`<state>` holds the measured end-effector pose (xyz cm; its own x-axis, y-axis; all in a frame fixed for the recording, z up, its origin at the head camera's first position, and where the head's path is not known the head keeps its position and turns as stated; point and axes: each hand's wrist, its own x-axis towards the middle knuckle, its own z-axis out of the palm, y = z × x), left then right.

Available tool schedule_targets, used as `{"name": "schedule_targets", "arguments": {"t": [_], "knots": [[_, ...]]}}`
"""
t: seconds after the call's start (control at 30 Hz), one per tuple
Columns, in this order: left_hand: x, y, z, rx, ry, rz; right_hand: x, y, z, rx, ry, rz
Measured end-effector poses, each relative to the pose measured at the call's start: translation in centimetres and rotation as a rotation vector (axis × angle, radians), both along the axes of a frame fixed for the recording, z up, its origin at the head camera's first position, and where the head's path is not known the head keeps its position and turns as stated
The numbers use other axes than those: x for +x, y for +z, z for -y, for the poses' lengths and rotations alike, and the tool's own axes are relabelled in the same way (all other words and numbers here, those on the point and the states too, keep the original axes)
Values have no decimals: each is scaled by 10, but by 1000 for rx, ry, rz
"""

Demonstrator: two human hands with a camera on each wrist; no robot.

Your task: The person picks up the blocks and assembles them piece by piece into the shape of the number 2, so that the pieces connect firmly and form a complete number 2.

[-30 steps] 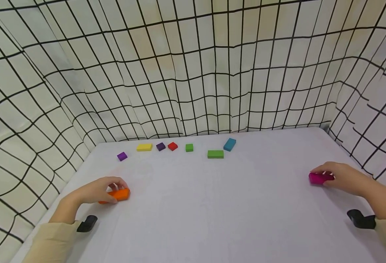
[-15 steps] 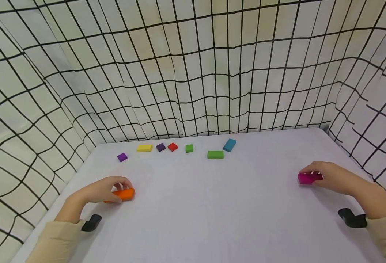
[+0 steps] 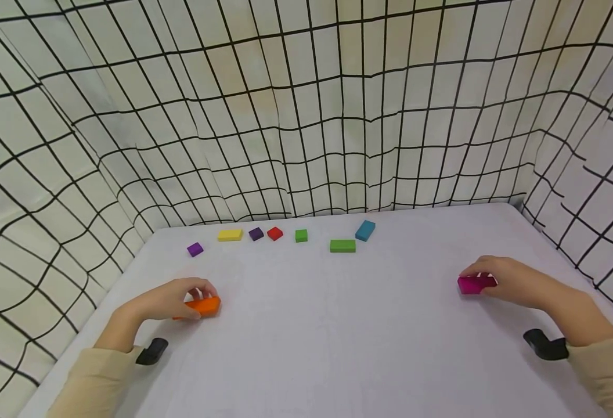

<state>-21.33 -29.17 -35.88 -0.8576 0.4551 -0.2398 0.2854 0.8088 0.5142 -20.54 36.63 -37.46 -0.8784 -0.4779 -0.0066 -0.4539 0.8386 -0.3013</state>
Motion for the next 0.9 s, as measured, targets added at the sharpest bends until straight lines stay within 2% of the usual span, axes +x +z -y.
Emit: {"name": "schedule_targets", "arguments": {"t": [0.23, 0.43, 0.9], "knots": [[-2, -2, -4, -4, -5, -4, -4, 0, 13, 11, 50, 0], [-3, -3, -11, -17, -32, -24, -6, 0, 24, 5, 95, -11], [-2, -2, -31, -27, -48, -54, -3, 5, 52, -14, 139, 30]]}}
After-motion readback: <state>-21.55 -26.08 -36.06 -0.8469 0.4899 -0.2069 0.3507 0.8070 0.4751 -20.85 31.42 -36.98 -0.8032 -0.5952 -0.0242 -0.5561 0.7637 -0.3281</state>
